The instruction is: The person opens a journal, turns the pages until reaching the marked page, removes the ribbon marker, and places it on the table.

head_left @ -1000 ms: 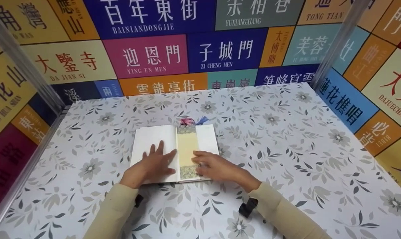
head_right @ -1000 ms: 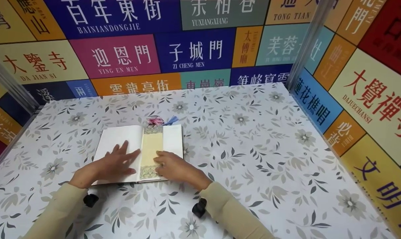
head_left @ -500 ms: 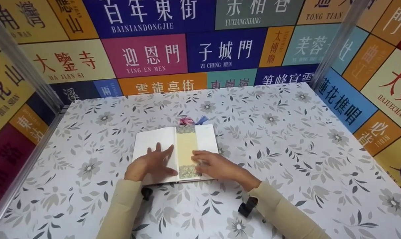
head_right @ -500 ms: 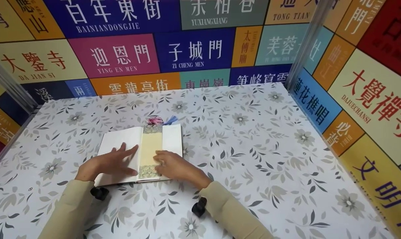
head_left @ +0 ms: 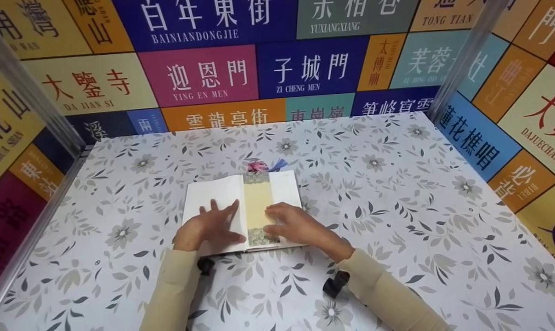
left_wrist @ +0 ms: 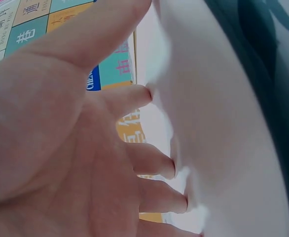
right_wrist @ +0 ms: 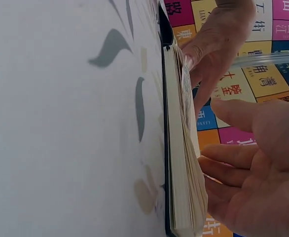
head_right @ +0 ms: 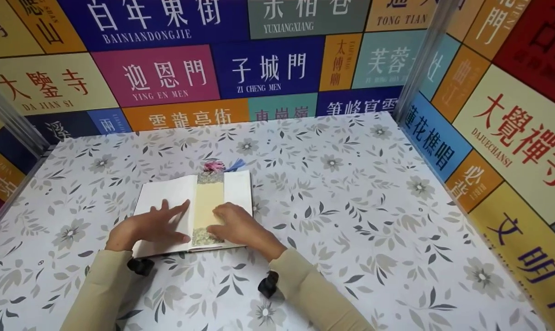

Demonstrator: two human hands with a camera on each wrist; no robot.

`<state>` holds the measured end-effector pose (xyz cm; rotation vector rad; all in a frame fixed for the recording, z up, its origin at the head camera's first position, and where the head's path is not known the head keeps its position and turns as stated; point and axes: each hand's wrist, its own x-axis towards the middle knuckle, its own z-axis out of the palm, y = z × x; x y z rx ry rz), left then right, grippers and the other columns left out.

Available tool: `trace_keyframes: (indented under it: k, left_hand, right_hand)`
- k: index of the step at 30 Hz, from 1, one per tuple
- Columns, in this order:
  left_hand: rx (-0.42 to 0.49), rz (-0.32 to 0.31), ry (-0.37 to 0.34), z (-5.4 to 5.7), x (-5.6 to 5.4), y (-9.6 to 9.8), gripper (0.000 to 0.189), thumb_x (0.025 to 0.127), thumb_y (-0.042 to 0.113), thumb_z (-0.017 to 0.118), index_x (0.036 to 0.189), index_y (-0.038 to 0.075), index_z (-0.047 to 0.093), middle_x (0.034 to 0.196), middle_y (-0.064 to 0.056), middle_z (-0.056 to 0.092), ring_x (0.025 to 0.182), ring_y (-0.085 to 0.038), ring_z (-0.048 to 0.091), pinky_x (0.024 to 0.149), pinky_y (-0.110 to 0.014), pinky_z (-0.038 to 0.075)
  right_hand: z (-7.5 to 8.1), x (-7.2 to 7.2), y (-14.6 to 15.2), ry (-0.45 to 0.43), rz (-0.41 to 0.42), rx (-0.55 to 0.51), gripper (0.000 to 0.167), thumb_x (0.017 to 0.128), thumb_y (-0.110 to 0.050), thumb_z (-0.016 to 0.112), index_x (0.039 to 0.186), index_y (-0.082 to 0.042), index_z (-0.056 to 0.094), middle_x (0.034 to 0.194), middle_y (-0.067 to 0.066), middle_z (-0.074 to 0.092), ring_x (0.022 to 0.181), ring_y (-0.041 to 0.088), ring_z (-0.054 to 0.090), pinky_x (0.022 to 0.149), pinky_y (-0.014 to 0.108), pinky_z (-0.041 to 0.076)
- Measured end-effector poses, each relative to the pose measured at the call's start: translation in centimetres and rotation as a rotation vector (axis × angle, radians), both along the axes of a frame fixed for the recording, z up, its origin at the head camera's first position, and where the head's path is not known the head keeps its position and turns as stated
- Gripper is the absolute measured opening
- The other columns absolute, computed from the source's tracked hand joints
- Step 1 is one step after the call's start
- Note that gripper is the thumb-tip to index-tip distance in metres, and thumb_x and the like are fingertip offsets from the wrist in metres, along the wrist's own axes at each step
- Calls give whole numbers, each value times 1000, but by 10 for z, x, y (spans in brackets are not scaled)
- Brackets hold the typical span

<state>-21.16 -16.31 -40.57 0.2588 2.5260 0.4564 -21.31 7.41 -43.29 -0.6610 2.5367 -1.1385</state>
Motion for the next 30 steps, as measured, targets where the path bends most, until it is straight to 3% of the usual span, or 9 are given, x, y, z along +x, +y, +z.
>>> trace_keyframes:
  k: [6, 12, 18, 25, 30]
  left_hand:
    - [-19, -18, 14, 2, 0, 0, 101, 90, 49, 67, 162, 11, 9, 152, -51, -1, 137, -74, 4, 114, -78, 13]
    - [-59, -46, 27, 3, 1, 4, 99, 91, 50, 65, 162, 10, 9, 151, -53, 2, 137, -75, 9, 110, -79, 20]
    - [-67, -43, 31, 0, 0, 5, 99, 91, 51, 65, 162, 11, 9, 152, -52, 2, 137, -74, 9, 110, -80, 21]
    - [-69, -40, 25, -2, -2, 4, 100, 91, 51, 65, 162, 11, 8, 152, -52, 1, 137, -75, 9, 111, -80, 18]
    - [-54, -30, 21, -3, -2, 3, 100, 90, 50, 66, 162, 11, 8, 152, -52, 0, 136, -75, 7, 109, -81, 18]
  right_hand:
    - [2, -10, -15, -7, -150, -17, 55, 86, -24, 79, 135, -5, 62, 128, 16, 65, 126, 33, 59, 112, 45, 43]
    - [-1, -16, -26, 17, -252, 0, 58, 76, -20, 87, 128, -5, 66, 107, 11, 64, 99, 25, 60, 93, 39, 51]
    - [0, -13, -31, 55, -303, 104, 55, 75, -23, 89, 117, 0, 62, 108, 16, 58, 99, 31, 57, 92, 44, 50]
    - [3, -12, -37, 35, -363, 237, 61, 73, -30, 90, 111, 4, 57, 114, 24, 54, 102, 35, 54, 95, 48, 49]
    - [8, -14, -40, -24, -373, 259, 70, 70, -27, 91, 119, 8, 54, 115, 25, 59, 102, 34, 59, 96, 48, 51]
